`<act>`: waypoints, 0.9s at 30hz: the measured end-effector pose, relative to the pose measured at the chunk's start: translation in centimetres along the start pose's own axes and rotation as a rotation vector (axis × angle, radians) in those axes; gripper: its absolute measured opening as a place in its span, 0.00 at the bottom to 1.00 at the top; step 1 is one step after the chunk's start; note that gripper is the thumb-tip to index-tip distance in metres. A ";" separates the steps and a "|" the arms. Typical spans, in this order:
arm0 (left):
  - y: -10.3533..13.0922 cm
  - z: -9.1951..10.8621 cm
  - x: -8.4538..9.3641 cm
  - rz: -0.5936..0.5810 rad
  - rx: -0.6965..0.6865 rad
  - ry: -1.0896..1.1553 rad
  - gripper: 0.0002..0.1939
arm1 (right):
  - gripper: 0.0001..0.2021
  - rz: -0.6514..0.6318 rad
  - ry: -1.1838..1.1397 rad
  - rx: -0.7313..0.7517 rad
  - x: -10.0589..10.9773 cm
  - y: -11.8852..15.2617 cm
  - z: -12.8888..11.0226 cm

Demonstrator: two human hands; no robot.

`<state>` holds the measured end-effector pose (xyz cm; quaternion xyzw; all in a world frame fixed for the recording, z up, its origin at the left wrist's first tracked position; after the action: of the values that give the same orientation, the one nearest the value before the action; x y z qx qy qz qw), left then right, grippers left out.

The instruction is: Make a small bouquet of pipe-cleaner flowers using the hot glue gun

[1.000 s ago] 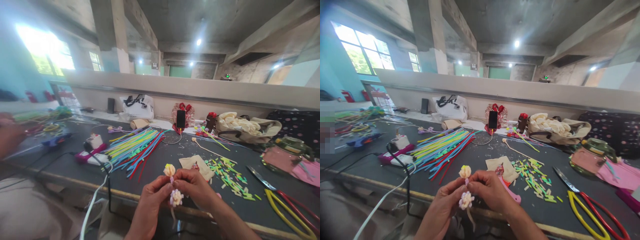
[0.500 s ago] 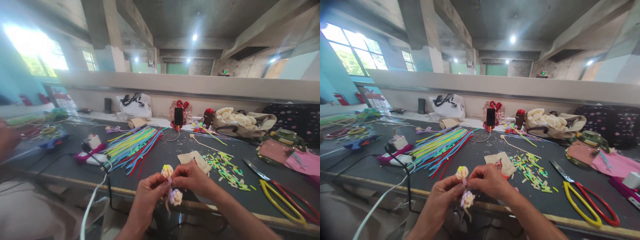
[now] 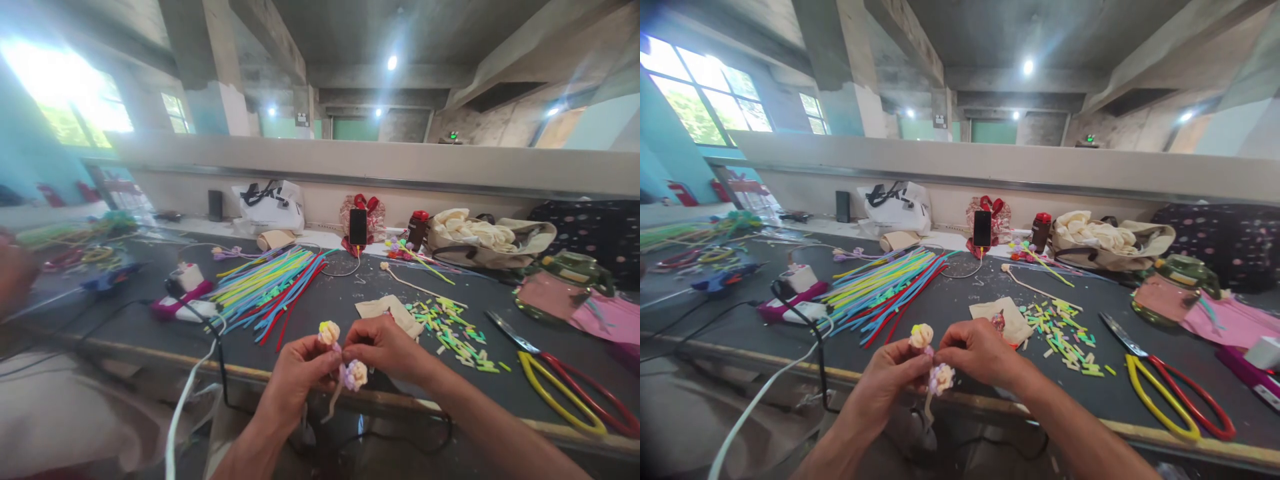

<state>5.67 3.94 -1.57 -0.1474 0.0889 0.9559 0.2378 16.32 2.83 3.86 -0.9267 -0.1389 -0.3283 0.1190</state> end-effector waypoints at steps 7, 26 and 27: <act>0.0 1.5 -0.7 0.050 -0.061 -0.124 0.07 | 0.07 -0.226 0.265 0.091 2.1 -0.3 -1.4; -1.5 3.4 -2.3 0.097 -0.171 0.007 0.09 | 0.06 0.244 1.059 0.212 2.6 3.3 -8.8; -1.5 3.6 -2.2 0.117 -0.177 0.045 0.09 | 0.06 0.297 1.071 0.238 1.9 3.6 -9.0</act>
<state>7.37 5.15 2.33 -0.1839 0.0179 0.9688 0.1655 13.78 -2.99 11.45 -0.6208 0.0364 -0.7141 0.3214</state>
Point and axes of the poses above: each hand's wrist, its own y-axis away from the middle knuckle, its own x-axis out of the back of the hand, z = x × y, the point moved 8 cm from there along -y, towards the middle knuckle, and after that the axes turned 4 degrees about -z, right-handed, at the moved point
